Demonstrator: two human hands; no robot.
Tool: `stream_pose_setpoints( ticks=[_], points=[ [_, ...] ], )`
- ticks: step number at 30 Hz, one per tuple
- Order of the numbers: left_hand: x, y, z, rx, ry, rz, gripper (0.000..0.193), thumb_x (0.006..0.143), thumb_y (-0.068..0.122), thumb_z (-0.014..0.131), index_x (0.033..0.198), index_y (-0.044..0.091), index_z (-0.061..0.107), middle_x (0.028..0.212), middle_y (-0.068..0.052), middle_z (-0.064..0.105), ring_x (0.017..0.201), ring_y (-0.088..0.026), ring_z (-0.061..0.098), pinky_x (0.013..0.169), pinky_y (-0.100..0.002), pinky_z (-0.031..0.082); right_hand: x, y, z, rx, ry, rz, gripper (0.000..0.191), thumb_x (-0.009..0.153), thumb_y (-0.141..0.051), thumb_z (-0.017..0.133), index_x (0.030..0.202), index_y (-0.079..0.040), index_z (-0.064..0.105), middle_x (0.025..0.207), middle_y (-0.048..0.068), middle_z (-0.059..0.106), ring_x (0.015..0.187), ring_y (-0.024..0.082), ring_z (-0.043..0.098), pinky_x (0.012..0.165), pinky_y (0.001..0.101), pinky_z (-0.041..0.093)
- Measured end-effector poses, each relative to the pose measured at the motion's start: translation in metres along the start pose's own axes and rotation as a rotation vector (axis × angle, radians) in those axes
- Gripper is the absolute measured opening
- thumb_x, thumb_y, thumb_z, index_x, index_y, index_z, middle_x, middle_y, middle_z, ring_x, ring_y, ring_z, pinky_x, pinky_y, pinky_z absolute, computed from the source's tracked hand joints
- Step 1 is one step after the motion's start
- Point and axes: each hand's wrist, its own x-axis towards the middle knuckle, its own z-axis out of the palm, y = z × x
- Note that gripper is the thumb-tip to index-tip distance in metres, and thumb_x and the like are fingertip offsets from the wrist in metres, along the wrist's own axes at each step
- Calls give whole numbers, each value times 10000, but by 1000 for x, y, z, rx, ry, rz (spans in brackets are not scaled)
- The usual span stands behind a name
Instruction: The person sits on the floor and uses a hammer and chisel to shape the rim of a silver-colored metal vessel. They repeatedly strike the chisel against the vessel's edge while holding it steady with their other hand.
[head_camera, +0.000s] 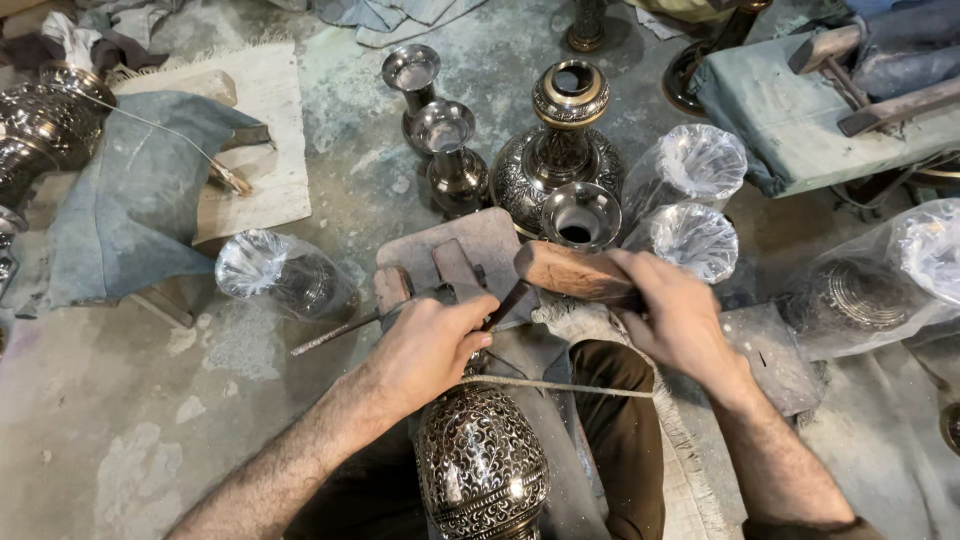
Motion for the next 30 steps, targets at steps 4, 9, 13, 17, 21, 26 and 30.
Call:
stream_pose_setpoints(
  ticks=[4, 9, 13, 17, 21, 26, 30],
  points=[
    [-3, 2, -3, -33, -50, -88, 327, 931, 153, 706, 1238, 56, 651, 770, -172, 754, 678, -252, 788, 637, -372, 637, -3, -2, -1, 0, 7, 2, 557, 828, -60, 774, 1341, -52, 559, 954, 71, 733, 789, 169, 749, 678, 307, 612],
    [1, 1, -7, -20, -48, 82, 314, 933, 121, 706, 1231, 35, 658, 846, -206, 749, 804, -329, 773, 706, -427, 613, -20, -1, 6, 16, 65, 105, 495, 806, -57, 779, 1263, -67, 591, 961, 117, 721, 837, 249, 716, 698, 364, 591],
    [9, 1, -9, 34, -103, 18, 329, 900, 150, 738, 1216, 80, 681, 821, -201, 750, 816, -356, 750, 709, -459, 587, -35, -1, 18, 14, 149, 94, 551, 791, -62, 795, 1290, -50, 562, 1048, 173, 705, 955, 344, 689, 816, 430, 569],
    [15, 2, -11, 27, -197, -39, 334, 913, 169, 727, 1235, 109, 664, 872, -152, 773, 833, -318, 764, 725, -448, 588, -41, -2, 26, -121, 61, 122, 656, 749, -83, 787, 1353, -45, 534, 1128, 220, 712, 1038, 378, 714, 826, 437, 587],
    [10, -5, -15, -24, -136, -31, 337, 910, 156, 723, 1235, 99, 656, 938, -135, 784, 871, -291, 776, 745, -420, 598, -41, -9, 36, -172, -199, 235, 717, 783, -151, 783, 1435, -99, 491, 1205, 211, 699, 1026, 360, 726, 869, 428, 594],
    [11, -15, -12, -53, -81, 90, 375, 893, 142, 739, 1247, 62, 644, 990, -137, 788, 922, -289, 775, 777, -414, 600, -43, -9, 59, -165, -313, 195, 733, 800, -214, 827, 1433, -87, 479, 1250, 253, 663, 1049, 427, 685, 868, 456, 578],
    [12, -18, -11, -45, -108, 73, 359, 912, 155, 728, 1249, 62, 649, 990, -126, 801, 932, -282, 777, 803, -439, 579, -35, 8, 54, -72, -123, 172, 704, 778, -152, 794, 1416, -100, 500, 1285, 198, 679, 1142, 364, 683, 961, 450, 556]
  ],
)
